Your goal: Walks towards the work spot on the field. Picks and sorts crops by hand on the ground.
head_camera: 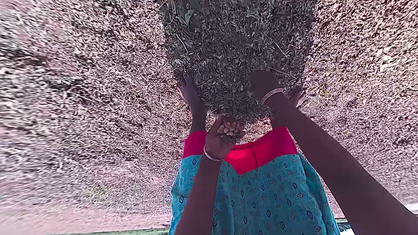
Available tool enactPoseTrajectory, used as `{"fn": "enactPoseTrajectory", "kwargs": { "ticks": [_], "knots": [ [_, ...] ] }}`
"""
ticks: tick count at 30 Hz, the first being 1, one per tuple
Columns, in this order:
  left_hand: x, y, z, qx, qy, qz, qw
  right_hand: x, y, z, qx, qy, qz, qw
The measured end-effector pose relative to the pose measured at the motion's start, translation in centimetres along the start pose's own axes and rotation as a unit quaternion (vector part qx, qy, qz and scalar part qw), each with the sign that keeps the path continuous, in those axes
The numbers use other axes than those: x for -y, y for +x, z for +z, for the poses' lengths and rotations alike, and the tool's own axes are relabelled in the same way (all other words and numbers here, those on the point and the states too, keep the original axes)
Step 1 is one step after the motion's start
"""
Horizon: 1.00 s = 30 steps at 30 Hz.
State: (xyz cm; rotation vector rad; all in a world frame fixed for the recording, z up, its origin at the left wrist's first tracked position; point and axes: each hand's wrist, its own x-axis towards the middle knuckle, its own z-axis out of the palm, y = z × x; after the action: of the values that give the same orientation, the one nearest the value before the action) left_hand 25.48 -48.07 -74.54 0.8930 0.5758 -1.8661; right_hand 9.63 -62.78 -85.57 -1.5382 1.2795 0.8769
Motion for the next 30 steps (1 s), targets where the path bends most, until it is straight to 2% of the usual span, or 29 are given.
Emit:
{"fn": "enactPoseTrajectory", "kwargs": {
  "ticks": [2, 4, 6, 8, 9, 11, 13, 14, 16, 18, 19, 20, 22, 25, 28, 30],
  "knots": [
    [-0.2, 0.0, 0.1, -0.007, -0.007, 0.007, 1.000, 1.9, 1.5, 2.9, 0.062, 0.011, 0.048, 0.997],
    [-0.4, 0.0, 0.4, -0.019, -0.012, 0.017, 1.000, 2.6, 3.0, 5.4, 0.054, -0.014, 0.053, 0.997],
    [-0.7, 0.0, 0.4, -0.022, -0.021, 0.023, 0.999, 2.9, 3.9, 5.9, 0.049, -0.021, 0.039, 0.998],
    [-0.7, -0.1, 0.4, -0.034, -0.026, 0.031, 0.999, 2.4, 4.0, 5.0, 0.037, 0.029, 0.056, 0.997],
    [-0.7, -0.2, 0.4, -0.039, -0.030, 0.035, 0.998, 1.9, 3.7, 4.1, 0.002, 0.058, 0.069, 0.996],
    [-0.8, -0.2, 0.3, -0.061, -0.045, 0.049, 0.996, 1.1, 1.2, 1.3, -0.118, 0.102, 0.107, 0.982],
    [-1.0, -0.1, 0.4, -0.101, -0.056, 0.069, 0.991, 0.6, -2.6, -1.7, -0.230, 0.148, 0.100, 0.957],
    [-1.2, 0.0, 0.5, -0.122, -0.057, 0.081, 0.988, 0.6, -4.6, -2.7, -0.275, 0.173, 0.062, 0.944],
    [-1.6, 0.1, 0.6, -0.155, -0.052, 0.094, 0.982, 1.2, -8.3, -3.1, -0.312, 0.218, -0.094, 0.920],
    [-1.9, 0.1, 0.7, -0.149, -0.046, 0.098, 0.983, 2.2, -11.4, -3.2, -0.215, 0.236, -0.246, 0.915],
    [-1.9, 0.1, 0.9, -0.140, -0.047, 0.098, 0.984, 2.6, -12.1, -3.6, -0.155, 0.232, -0.272, 0.921],
    [-2.0, 0.0, 1.1, -0.127, -0.053, 0.095, 0.986, 2.7, -11.9, -4.0, -0.130, 0.230, -0.276, 0.924],
    [-2.2, -0.2, 1.5, -0.099, -0.070, 0.081, 0.989, 1.4, -8.8, -5.5, -0.160, 0.234, -0.227, 0.932],
    [-2.4, -0.4, 1.6, -0.062, -0.094, 0.064, 0.992, -2.3, 0.7, -10.0, -0.222, 0.219, -0.065, 0.948],
    [-2.4, -0.4, 0.9, -0.022, -0.104, 0.050, 0.993, -6.0, 10.5, -12.5, -0.291, 0.224, 0.087, 0.926],
    [-2.4, -0.5, 0.8, -0.019, -0.111, 0.047, 0.992, -5.1, 12.7, -11.9, -0.268, 0.172, 0.135, 0.938]
  ]
}}
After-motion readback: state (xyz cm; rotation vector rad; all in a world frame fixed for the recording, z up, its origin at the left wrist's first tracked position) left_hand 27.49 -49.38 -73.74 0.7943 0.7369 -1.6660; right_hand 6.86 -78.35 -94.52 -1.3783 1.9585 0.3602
